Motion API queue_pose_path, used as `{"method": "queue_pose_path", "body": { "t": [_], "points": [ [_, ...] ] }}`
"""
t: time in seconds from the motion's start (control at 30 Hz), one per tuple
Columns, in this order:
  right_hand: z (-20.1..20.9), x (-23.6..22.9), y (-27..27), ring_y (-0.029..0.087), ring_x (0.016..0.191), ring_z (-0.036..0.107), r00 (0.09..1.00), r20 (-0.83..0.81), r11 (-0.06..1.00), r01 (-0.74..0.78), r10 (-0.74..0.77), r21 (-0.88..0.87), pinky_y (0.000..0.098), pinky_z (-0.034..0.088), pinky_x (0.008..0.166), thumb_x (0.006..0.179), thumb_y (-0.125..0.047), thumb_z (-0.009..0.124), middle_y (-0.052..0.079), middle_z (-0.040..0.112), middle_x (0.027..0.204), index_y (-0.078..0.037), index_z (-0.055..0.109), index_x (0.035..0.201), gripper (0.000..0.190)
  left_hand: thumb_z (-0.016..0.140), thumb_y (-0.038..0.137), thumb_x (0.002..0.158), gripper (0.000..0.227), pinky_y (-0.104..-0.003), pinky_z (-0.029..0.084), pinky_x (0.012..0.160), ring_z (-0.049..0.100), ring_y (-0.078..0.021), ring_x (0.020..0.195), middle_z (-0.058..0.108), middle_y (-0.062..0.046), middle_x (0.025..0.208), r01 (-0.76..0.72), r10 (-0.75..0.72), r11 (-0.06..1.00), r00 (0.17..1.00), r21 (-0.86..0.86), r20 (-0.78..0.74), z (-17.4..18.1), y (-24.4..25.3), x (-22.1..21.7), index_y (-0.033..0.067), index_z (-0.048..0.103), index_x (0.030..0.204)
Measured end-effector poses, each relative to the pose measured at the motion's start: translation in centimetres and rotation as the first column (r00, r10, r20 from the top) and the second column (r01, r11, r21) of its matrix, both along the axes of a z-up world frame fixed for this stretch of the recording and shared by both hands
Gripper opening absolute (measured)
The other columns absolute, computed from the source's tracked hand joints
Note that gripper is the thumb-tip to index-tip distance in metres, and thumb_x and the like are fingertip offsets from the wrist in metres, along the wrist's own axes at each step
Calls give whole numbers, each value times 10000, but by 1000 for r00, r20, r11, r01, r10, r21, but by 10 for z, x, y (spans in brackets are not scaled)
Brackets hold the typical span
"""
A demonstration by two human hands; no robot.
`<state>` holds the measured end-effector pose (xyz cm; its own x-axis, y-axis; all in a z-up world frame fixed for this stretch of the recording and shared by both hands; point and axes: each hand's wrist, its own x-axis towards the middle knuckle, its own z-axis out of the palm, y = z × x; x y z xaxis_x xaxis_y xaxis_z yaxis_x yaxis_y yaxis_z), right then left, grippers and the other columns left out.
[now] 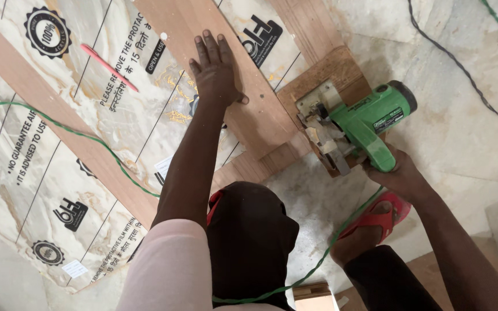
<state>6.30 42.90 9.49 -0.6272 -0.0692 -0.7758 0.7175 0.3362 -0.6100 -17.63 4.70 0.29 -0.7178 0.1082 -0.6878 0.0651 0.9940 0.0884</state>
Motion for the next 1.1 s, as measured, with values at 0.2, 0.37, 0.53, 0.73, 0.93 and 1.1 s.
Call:
{"method": "queue_pose_path", "body": {
  "t": [0.2,0.37,0.53,0.73,0.93,1.1],
  "points": [
    [-6,3,2,103,907,629,999,-19,999,-32,32,3,309,532,802,835,-87,745,18,700,985,-69,701,1144,313,1020,488,473,1618,-636,195,1239,-70,-429,1575,-77,-258,1697,-1,1,1000,1000,4,-17,-1,-1,1,29,-10,1634],
    [-9,-1,1,101,888,636,1000,15,999,-21,21,24,306,531,798,835,-95,748,13,707,951,-72,712,1097,266,1022,479,474,1617,-644,201,1234,-67,-430,1573,-81,-258,1694,-11,11,1000,1000,6,-25,-1,0,1,30,-10,1635],
    [-10,2,4,91,882,637,1000,-9,1000,-16,16,-26,288,527,783,822,-83,741,9,696,952,-65,712,1018,199,1025,473,473,1617,-643,199,1239,-70,-429,1576,-81,-261,1695,-5,6,1000,1000,19,-26,-5,-2,3,30,-12,1632],
    [-8,5,2,90,860,622,999,41,1000,17,-18,6,286,518,753,837,-87,737,7,697,933,-67,711,1015,181,1025,490,463,1632,-647,196,1242,-72,-427,1576,-89,-251,1697,-10,11,1000,1000,13,-30,-8,-3,5,40,-16,1636],
    [-3,-2,-3,81,874,632,1000,-1,1000,13,-13,4,283,523,770,832,-111,756,-5,696,940,-74,716,1075,249,1023,510,454,1650,-647,191,1244,-84,-430,1571,-103,-253,1692,-7,7,1000,1000,-3,-26,-9,-1,3,41,-33,1632],
    [-7,-11,-10,101,853,636,999,37,991,-36,32,129,303,529,759,838,-122,771,16,715,928,-62,717,1078,253,1025,507,449,1651,-650,202,1240,-74,-436,1575,-94,-255,1694,1,0,1000,999,18,-54,-13,-4,6,39,-26,1634]
  ]
}}
